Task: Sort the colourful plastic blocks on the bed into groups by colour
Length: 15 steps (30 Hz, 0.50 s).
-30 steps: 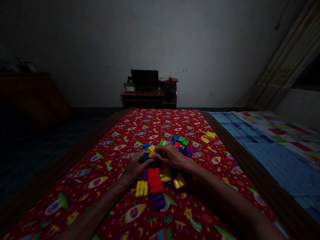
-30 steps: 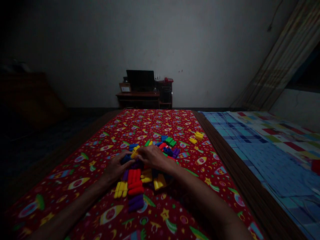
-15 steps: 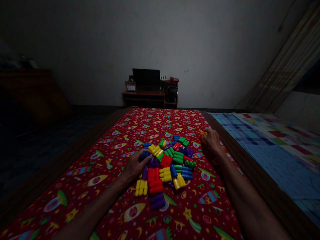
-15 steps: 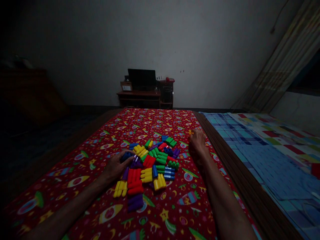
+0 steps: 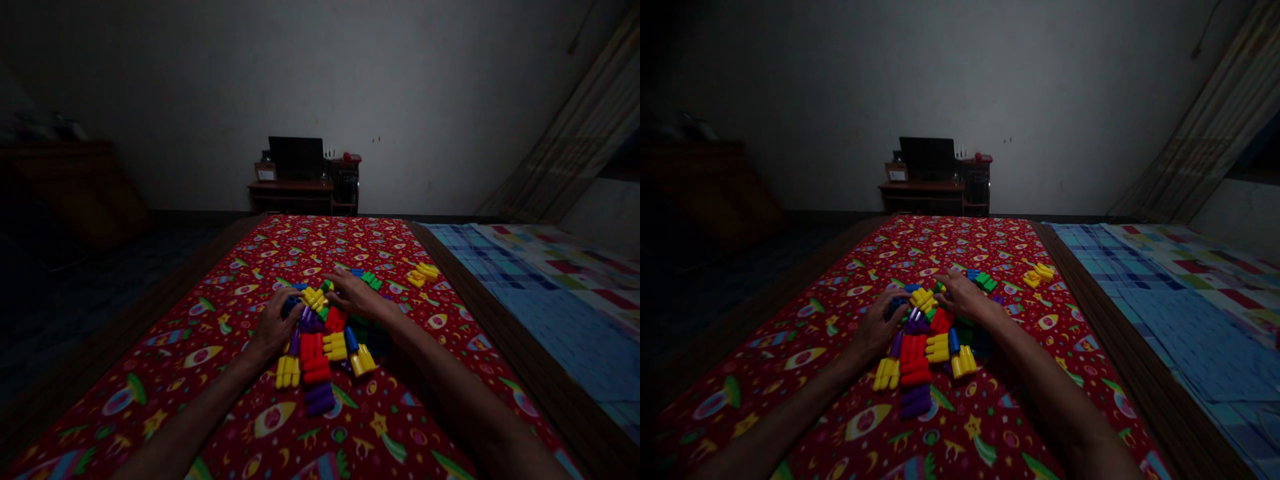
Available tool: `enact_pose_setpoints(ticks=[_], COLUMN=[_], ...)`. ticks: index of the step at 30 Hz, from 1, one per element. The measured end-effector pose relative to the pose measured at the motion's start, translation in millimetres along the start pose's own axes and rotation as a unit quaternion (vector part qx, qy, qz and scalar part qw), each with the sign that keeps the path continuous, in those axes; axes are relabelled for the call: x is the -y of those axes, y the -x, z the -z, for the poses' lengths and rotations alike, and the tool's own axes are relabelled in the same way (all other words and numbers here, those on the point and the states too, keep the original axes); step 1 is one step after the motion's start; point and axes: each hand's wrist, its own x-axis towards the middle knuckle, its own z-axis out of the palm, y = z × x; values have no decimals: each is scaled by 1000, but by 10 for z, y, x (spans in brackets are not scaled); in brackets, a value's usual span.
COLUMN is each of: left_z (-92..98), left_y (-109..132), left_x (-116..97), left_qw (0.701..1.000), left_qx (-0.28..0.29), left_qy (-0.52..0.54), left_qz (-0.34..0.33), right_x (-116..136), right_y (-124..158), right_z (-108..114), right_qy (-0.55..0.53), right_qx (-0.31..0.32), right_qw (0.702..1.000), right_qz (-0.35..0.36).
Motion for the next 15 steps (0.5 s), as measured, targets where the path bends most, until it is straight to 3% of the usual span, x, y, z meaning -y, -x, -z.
enact_pose_setpoints(ticks=[2, 4, 8, 15], left_z=[-36, -69, -95, -72], left_y=[-12, -23, -36, -54], left_x=[42, 91, 171, 213], left_qw=[999, 999, 998, 998], left_qx=[-19, 6, 60, 32], left_qy=[-21, -27, -13, 23], left_qz=[-25, -28, -23, 43], right_x=[49, 52, 13, -33], right_y=[-37, -57, -58, -34], right_z=[-51, -63, -38, 13], right_qy=[12, -2, -40, -57], right_qx=[50, 75, 50, 24], right_qw=[999, 997, 996, 997], right_qz=[4, -9, -56, -43])
